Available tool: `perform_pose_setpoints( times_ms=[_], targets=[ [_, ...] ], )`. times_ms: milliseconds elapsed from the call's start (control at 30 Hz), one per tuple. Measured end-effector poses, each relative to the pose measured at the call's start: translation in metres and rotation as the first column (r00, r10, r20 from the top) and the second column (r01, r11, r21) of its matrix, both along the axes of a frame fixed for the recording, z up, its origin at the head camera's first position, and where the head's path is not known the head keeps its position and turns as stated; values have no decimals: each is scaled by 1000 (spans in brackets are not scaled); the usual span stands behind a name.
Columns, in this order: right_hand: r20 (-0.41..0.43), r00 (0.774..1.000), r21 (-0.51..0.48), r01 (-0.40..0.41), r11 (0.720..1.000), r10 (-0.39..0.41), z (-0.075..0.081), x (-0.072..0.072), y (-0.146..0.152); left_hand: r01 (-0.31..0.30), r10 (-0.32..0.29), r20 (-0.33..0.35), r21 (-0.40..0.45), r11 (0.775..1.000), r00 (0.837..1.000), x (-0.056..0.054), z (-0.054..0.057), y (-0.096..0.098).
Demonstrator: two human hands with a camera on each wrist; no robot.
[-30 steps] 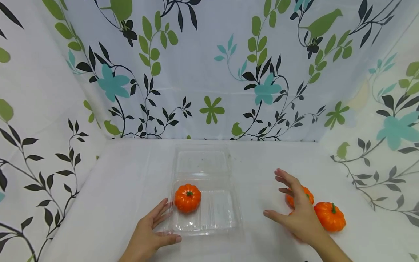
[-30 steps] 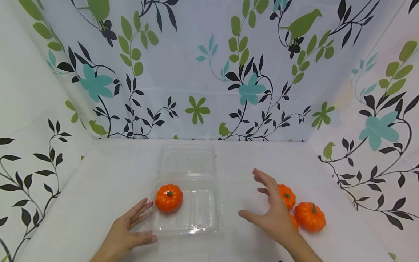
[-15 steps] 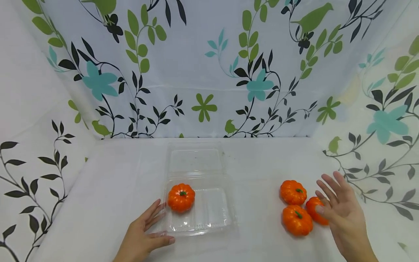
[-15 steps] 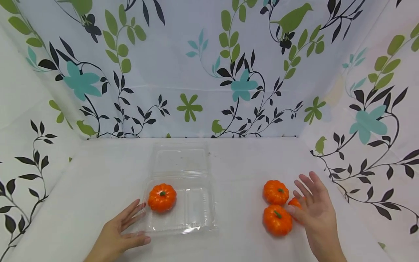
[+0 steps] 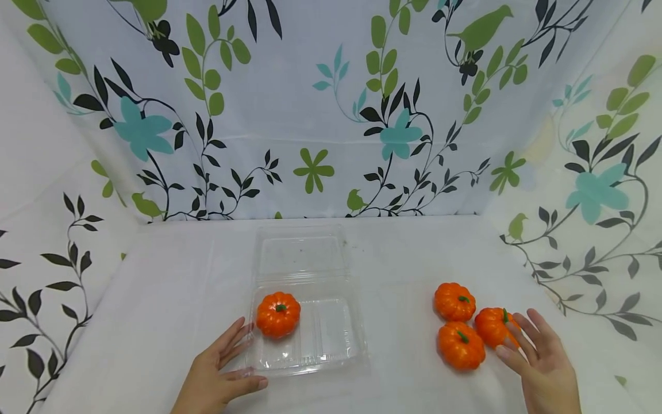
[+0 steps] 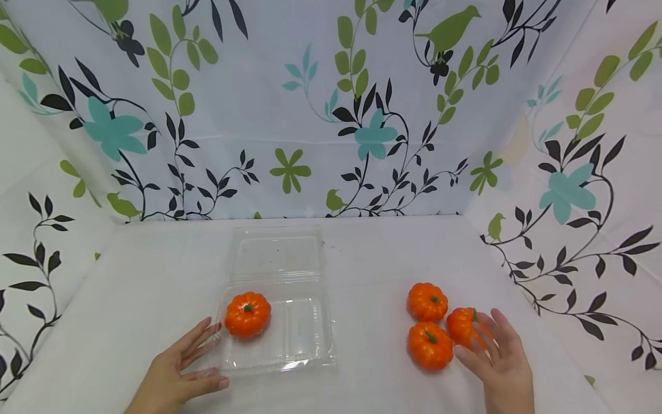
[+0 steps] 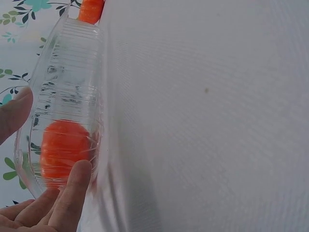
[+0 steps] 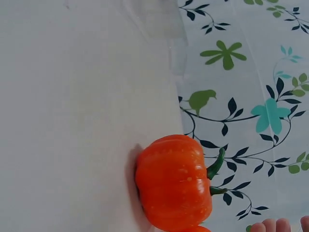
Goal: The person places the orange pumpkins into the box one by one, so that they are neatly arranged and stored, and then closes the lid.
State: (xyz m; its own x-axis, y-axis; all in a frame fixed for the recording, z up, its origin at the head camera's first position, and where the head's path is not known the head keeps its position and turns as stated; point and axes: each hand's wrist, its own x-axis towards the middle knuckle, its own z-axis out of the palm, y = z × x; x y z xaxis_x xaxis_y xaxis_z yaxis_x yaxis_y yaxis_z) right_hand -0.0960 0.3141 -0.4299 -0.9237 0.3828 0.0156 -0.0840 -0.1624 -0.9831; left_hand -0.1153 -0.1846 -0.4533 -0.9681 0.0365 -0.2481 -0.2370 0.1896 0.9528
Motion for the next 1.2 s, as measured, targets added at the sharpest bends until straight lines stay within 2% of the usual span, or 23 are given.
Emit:
perform_pose_setpoints(
  times_ms=[33,100,233,333,433,700,867,1200],
  targets=[
    [57,998,18,17,1000,-18,0,1,-2,2,-2,-3,1,1000,1000,0,0,0],
    [187,980,81,51,995,-65,0,1,-6,4,-4,-8,3,1000,1000,0,1,-1],
    [395,910,228,38,973,-128,-2,0,-12,0,0,-4,3,1000,1000,0,0,-1],
    [488,861,295,-6,956,-145,-6,-2,-15,-5,5,3,-9,1000,1000,0,-1,0],
    [527,840,314,-50,948,-130,-11,-2,-17,-13,13,14,-22,1000,1000,0,-1,1],
    [552,828,318,-93,943,-104,-28,-5,-18,-26,26,25,-21,999,999,1,-1,2],
    [571,816,345,-135,929,-93,-34,-8,-17,-21,22,17,-11,1000,1000,1,-2,1],
    [571,819,335,-177,925,-50,-39,-13,-19,-25,25,29,-12,1000,999,0,-3,1]
  ],
)
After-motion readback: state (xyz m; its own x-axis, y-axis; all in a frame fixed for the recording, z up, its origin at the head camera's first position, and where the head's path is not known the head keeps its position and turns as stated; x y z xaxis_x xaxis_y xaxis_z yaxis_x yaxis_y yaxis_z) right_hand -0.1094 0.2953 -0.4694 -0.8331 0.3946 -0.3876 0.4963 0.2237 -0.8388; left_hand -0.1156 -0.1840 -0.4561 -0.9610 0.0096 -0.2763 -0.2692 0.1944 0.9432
